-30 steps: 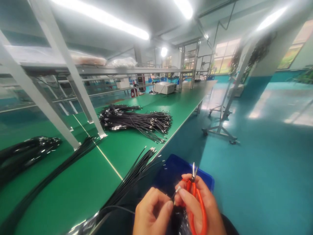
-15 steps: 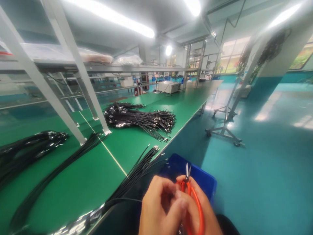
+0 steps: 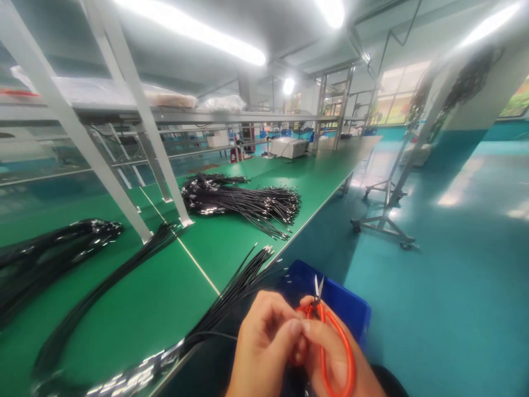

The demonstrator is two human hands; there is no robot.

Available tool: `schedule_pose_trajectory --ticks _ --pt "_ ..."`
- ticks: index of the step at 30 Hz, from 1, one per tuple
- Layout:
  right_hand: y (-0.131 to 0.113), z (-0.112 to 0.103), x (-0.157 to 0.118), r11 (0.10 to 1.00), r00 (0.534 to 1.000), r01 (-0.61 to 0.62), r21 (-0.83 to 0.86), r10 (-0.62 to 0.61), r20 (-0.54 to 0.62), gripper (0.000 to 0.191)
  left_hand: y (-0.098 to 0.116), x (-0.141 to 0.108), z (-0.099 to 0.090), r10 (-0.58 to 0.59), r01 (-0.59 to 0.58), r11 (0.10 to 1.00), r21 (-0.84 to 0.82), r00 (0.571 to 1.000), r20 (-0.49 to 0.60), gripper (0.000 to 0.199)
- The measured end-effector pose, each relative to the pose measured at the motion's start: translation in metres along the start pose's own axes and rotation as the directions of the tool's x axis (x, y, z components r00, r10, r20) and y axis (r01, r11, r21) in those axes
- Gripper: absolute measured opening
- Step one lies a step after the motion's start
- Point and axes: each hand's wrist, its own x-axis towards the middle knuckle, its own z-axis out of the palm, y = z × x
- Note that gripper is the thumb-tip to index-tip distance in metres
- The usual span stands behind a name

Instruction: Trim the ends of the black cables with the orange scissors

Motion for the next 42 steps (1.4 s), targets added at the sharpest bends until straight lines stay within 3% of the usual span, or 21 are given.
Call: schedule_pose_trajectory --ticks 3,4,6,8,10,12,15,16,17,20,22,24,28,30,34,42 --pt "0.010 -0.003 0.006 0.992 0.998 -0.047 0.113 0.044 0.034 0.017 -0.001 0.002 -0.007 -0.044 0.045 0.999 -0.030 0.999 0.024 0.021" --pt "0.015 -0.004 0.009 0.988 0.998 -0.063 0.143 0.057 0.040 0.018 -0.001 0.003 -0.010 -0.031 0.031 0.999 0.020 1.000 -0.004 0.019" --pt "0.022 -0.005 0.015 0.983 0.998 -0.062 0.170 0.056 0.042 0.021 0.001 0.002 -0.016 0.105 -0.079 0.966 0.246 0.990 -0.094 0.011" --pt "0.024 -0.004 0.018 0.988 0.999 -0.029 0.153 0.027 0.018 0.023 0.004 -0.001 -0.019 0.343 -0.236 0.796 0.558 0.934 -0.095 0.008" --pt "0.020 -0.002 0.018 0.992 1.000 -0.023 0.123 0.025 -0.018 0.023 0.006 -0.003 -0.020 0.502 -0.327 0.580 0.746 0.865 -0.011 0.018" --pt "0.017 0.000 0.018 0.991 0.998 -0.051 0.121 0.056 -0.039 0.022 0.007 -0.005 -0.021 0.559 -0.346 0.445 0.826 0.828 0.045 0.019" --pt "0.021 0.001 0.019 0.975 0.999 -0.043 0.220 0.040 0.019 0.021 0.005 -0.006 -0.022 0.589 -0.331 0.363 0.871 0.806 0.061 0.019" --pt "0.024 0.001 0.020 0.969 0.999 -0.033 0.244 0.024 0.037 0.021 0.004 -0.006 -0.023 0.566 -0.328 0.390 0.861 0.823 0.057 0.018" --pt "0.028 0.000 0.021 0.968 0.999 -0.026 0.249 0.015 0.046 0.020 0.003 -0.007 -0.023 0.515 -0.320 0.472 0.821 0.857 0.038 0.017" --pt "0.032 0.000 0.022 0.978 1.000 0.009 0.207 -0.013 0.019 0.023 0.001 -0.009 -0.022 0.250 -0.204 0.817 0.539 0.968 -0.011 0.010" --pt "0.029 0.001 0.020 0.986 1.000 0.019 0.165 -0.023 0.019 0.025 -0.001 -0.009 -0.021 0.106 -0.099 0.928 0.358 0.994 0.000 0.013" --pt "0.022 0.003 0.018 0.992 1.000 0.015 0.123 -0.018 0.018 0.026 0.000 -0.009 -0.022 0.031 -0.036 0.955 0.294 0.999 0.022 0.021" --pt "0.009 0.012 0.012 0.994 0.997 0.051 0.099 -0.044 -0.070 0.034 0.003 -0.006 -0.024 -0.038 0.048 0.972 0.230 0.998 -0.049 0.028" --pt "0.007 0.017 0.010 0.990 0.997 0.056 0.132 -0.048 -0.060 0.037 0.005 -0.006 -0.023 -0.046 0.058 0.981 0.185 0.996 -0.070 0.029" --pt "0.010 0.020 0.008 0.987 0.997 0.078 0.142 -0.074 -0.035 0.032 0.004 -0.006 -0.019 -0.055 0.059 0.994 0.094 0.997 -0.052 0.027" --pt "0.021 0.008 0.012 0.986 0.983 0.149 -0.075 -0.156 -0.095 0.031 -0.010 -0.004 -0.023 -0.137 0.133 0.990 -0.054 0.987 -0.081 0.033"
